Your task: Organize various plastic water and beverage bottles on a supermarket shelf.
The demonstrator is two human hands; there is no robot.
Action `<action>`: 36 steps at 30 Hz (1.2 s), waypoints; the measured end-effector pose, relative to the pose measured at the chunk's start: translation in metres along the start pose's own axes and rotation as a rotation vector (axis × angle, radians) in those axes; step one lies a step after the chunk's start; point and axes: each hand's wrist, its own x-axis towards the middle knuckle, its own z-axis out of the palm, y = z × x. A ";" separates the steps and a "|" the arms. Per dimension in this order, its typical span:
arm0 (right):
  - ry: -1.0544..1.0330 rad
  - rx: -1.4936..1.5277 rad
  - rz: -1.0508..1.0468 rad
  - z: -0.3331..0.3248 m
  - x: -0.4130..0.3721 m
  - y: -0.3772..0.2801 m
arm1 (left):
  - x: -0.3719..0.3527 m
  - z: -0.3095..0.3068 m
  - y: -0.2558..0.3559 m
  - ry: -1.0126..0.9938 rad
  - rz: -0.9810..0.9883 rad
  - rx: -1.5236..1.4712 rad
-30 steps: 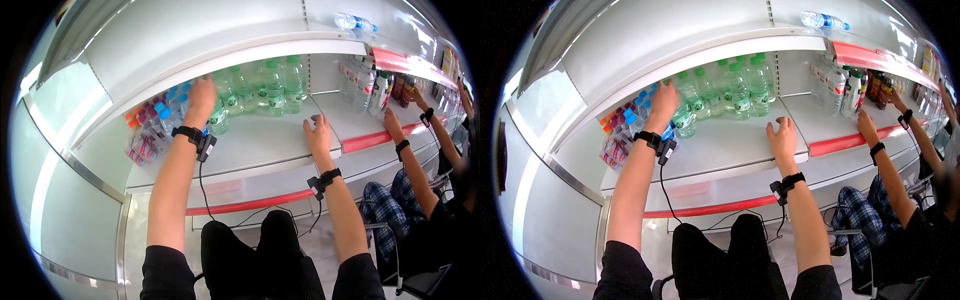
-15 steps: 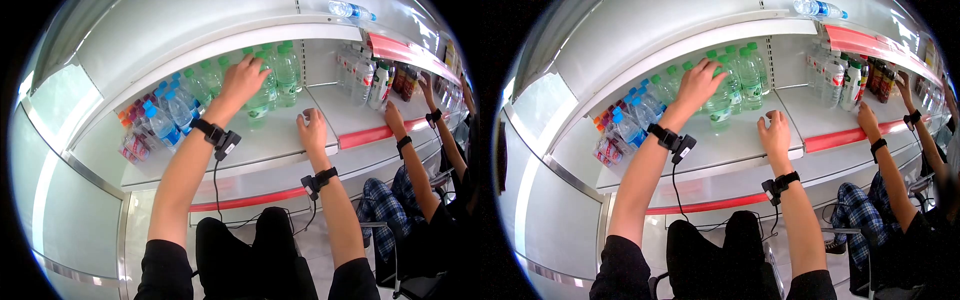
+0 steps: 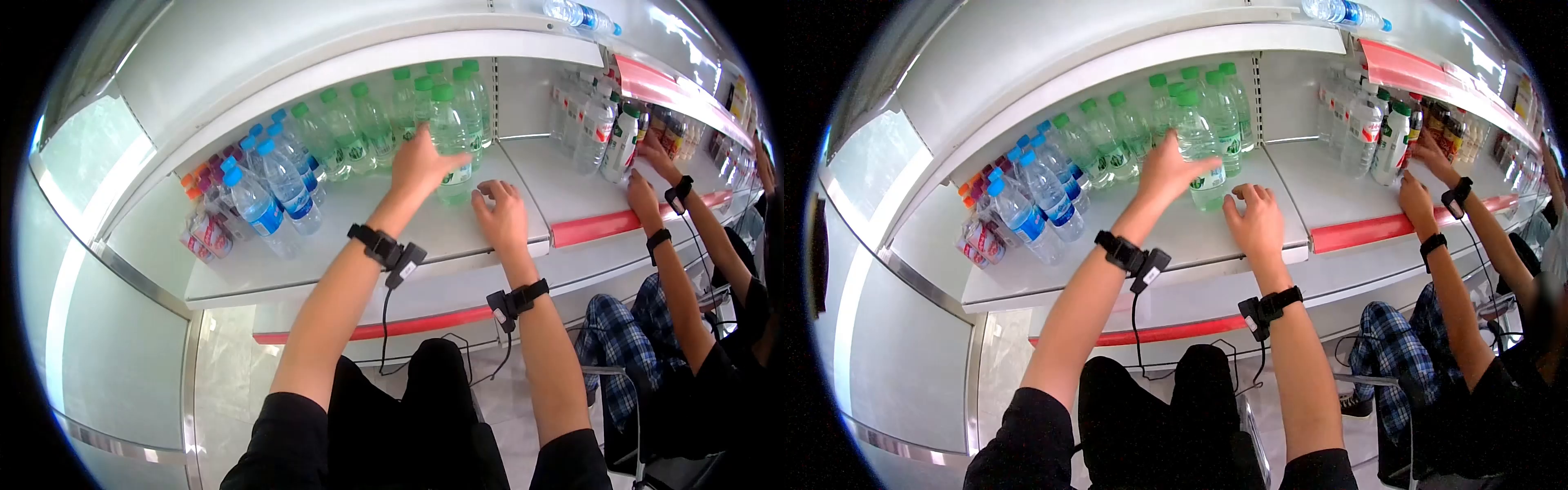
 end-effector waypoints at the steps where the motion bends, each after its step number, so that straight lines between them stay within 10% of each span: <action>1: 0.002 0.001 0.001 0.000 0.001 0.001 | -0.008 0.002 -0.006 -0.204 -0.104 -0.083; 2: 0.000 0.018 0.022 0.001 0.001 0.002 | -0.013 0.005 -0.012 -0.409 -0.213 -0.166; 18: 0.040 0.063 0.116 -0.004 0.001 -0.007 | -0.019 0.034 -0.042 -0.211 -0.131 -0.233; 21: 0.060 0.052 0.105 -0.002 0.000 -0.004 | -0.016 0.006 -0.042 -0.298 -0.449 -0.433; 28: 0.066 0.064 0.116 -0.005 0.001 -0.007 | 0.032 -0.016 -0.116 0.483 -0.125 0.138; 36: 0.059 0.061 0.114 -0.006 0.001 -0.006 | 0.100 -0.043 -0.125 0.099 -0.333 0.345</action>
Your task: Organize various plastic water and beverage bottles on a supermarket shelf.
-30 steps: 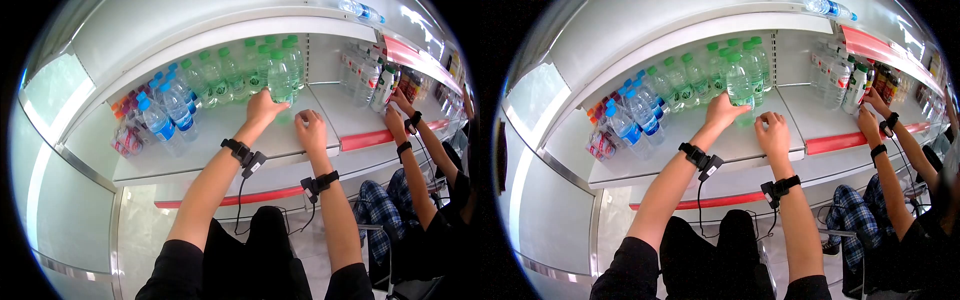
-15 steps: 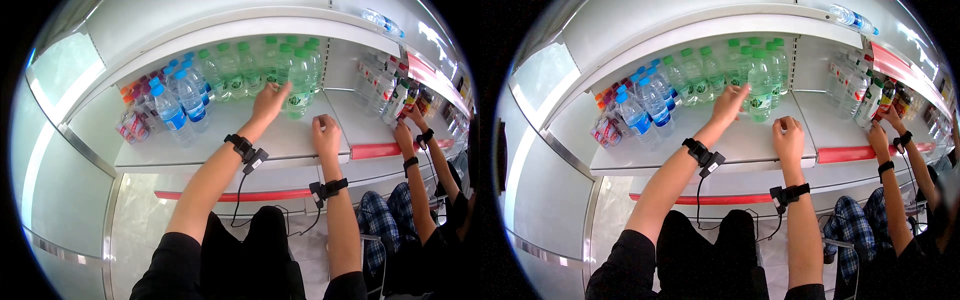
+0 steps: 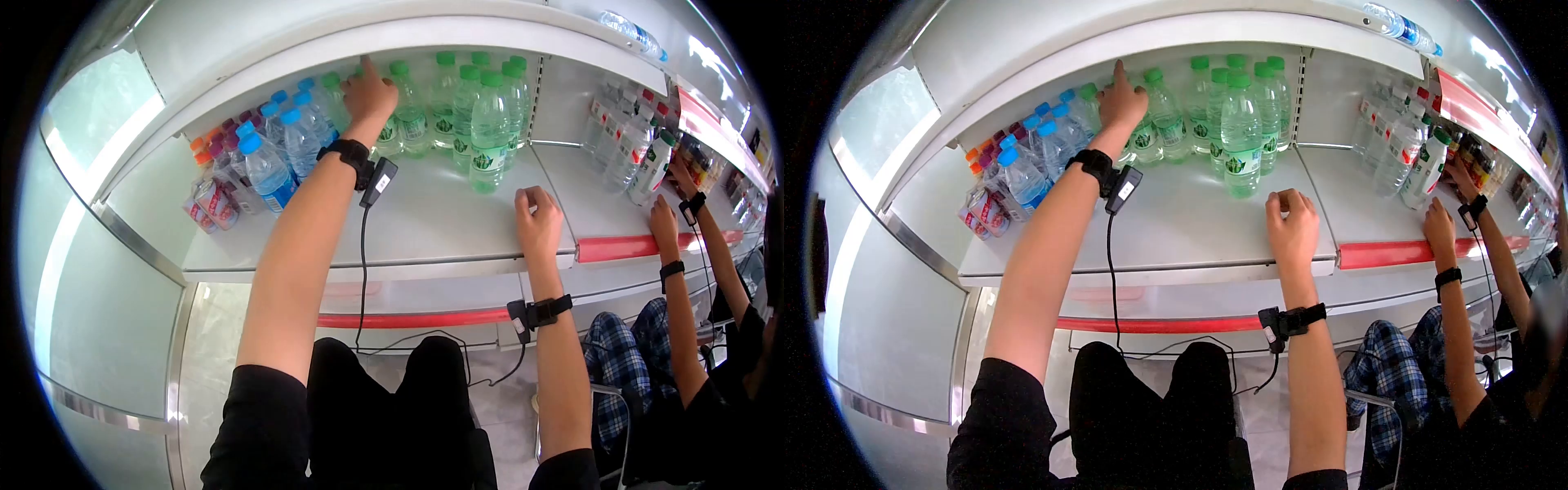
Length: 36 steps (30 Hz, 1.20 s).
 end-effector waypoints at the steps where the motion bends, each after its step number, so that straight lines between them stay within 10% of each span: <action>1: -0.002 -0.002 0.000 0.000 0.000 0.001 | -0.001 0.002 0.000 -0.002 -0.002 -0.001; 9: 0.021 -0.020 -0.051 0.001 0.000 0.004 | -0.048 -0.014 -0.002 0.316 0.245 -0.073; 36: 0.018 -0.042 -0.016 -0.001 0.002 -0.002 | -0.073 -0.004 0.028 0.114 0.384 -0.451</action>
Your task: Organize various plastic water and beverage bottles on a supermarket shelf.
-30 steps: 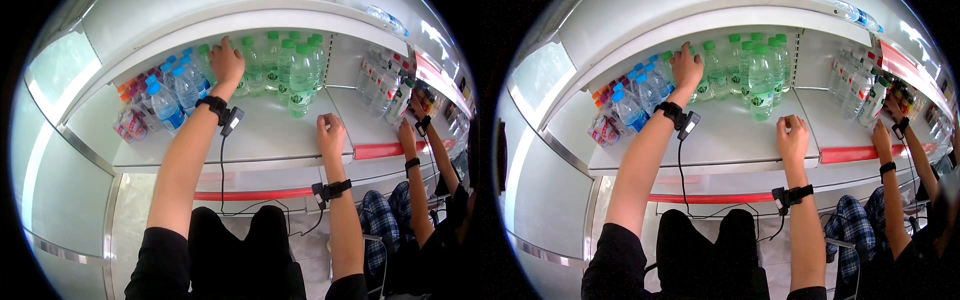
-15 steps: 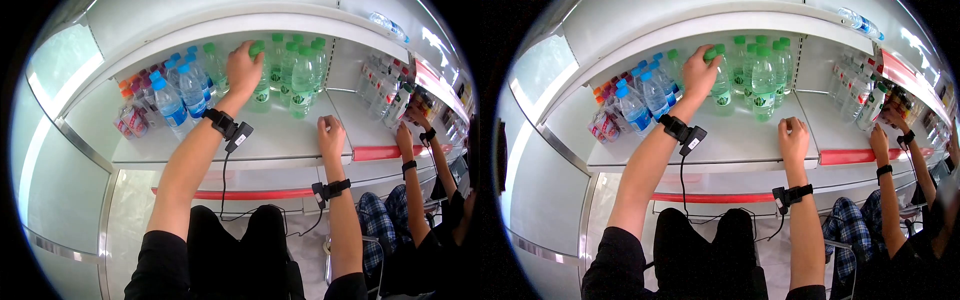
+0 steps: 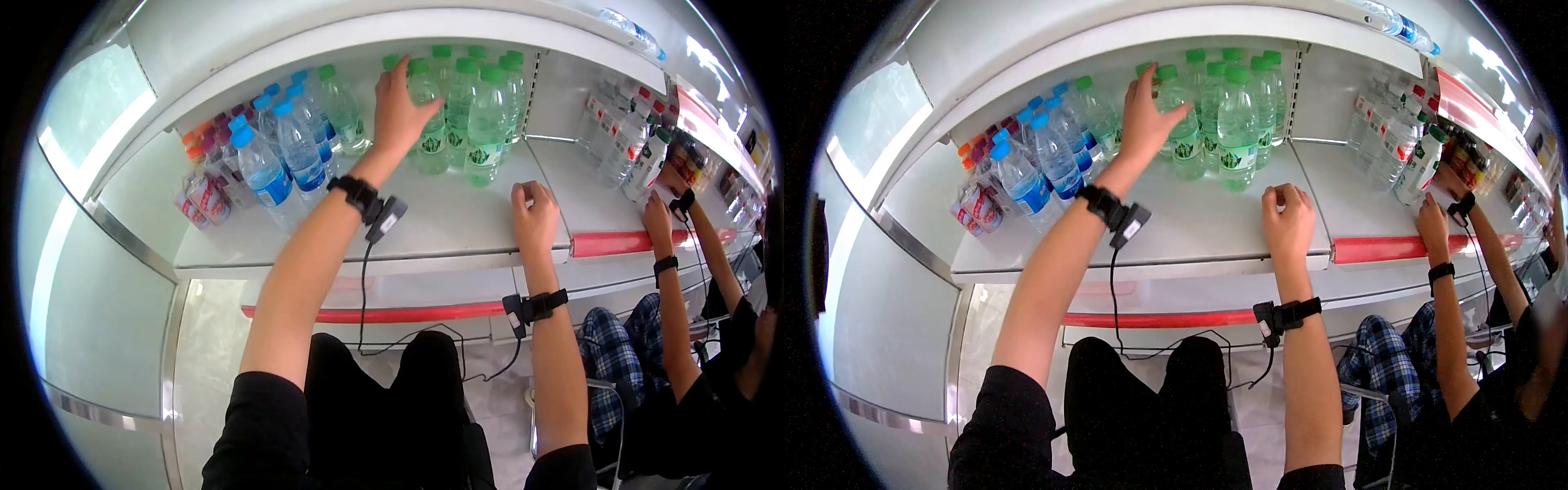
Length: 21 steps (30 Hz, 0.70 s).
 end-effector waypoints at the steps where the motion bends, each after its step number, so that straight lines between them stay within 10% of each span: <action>1: 0.007 0.003 0.001 0.001 0.001 0.000 | -0.012 -0.001 -0.002 0.000 0.008 0.000; 6: 0.018 0.002 -0.047 0.001 -0.001 0.000 | -0.071 0.007 -0.022 -0.197 -0.284 0.378; 21: 0.026 0.011 -0.057 0.002 -0.002 0.003 | -0.037 0.012 -0.039 -0.486 -0.379 0.082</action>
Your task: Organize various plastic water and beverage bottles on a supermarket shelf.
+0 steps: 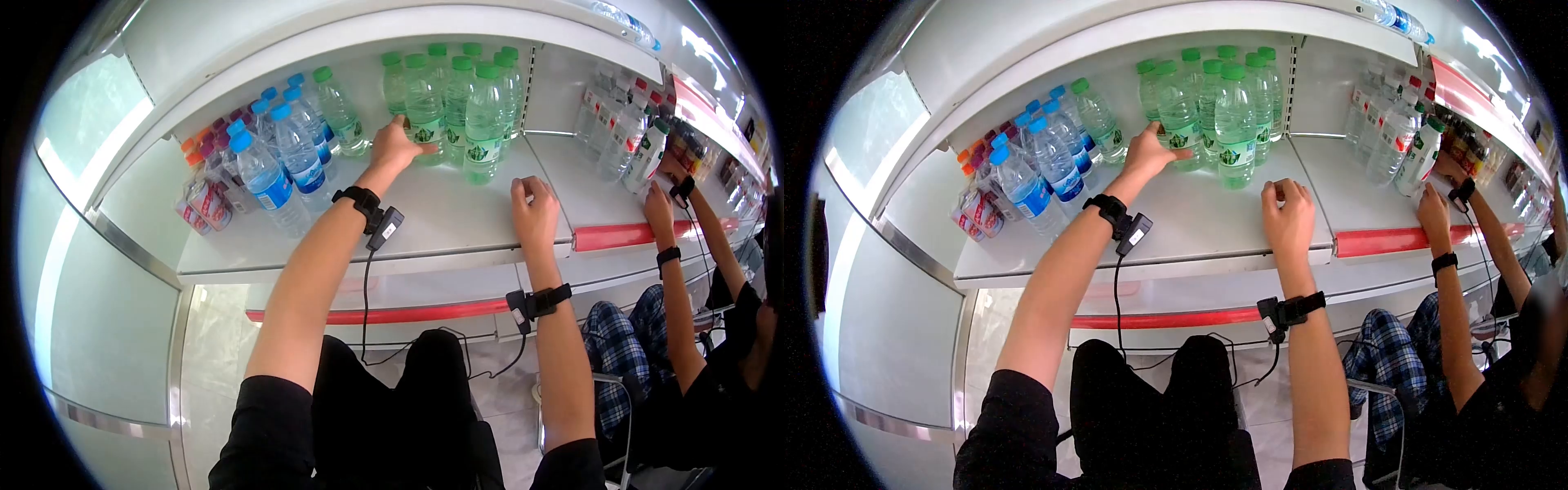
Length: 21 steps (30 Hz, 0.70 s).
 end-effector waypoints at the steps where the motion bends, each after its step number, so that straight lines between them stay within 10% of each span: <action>1: 0.000 0.000 0.001 0.001 0.000 -0.001 | 0.000 0.001 -0.002 0.013 0.001 -0.008; 17: -0.008 0.017 0.040 0.000 0.000 0.000 | -0.014 -0.040 -0.007 0.139 0.123 0.041; 21: -0.012 0.015 0.045 -0.001 0.000 0.001 | 0.012 -0.085 0.008 0.656 0.353 0.551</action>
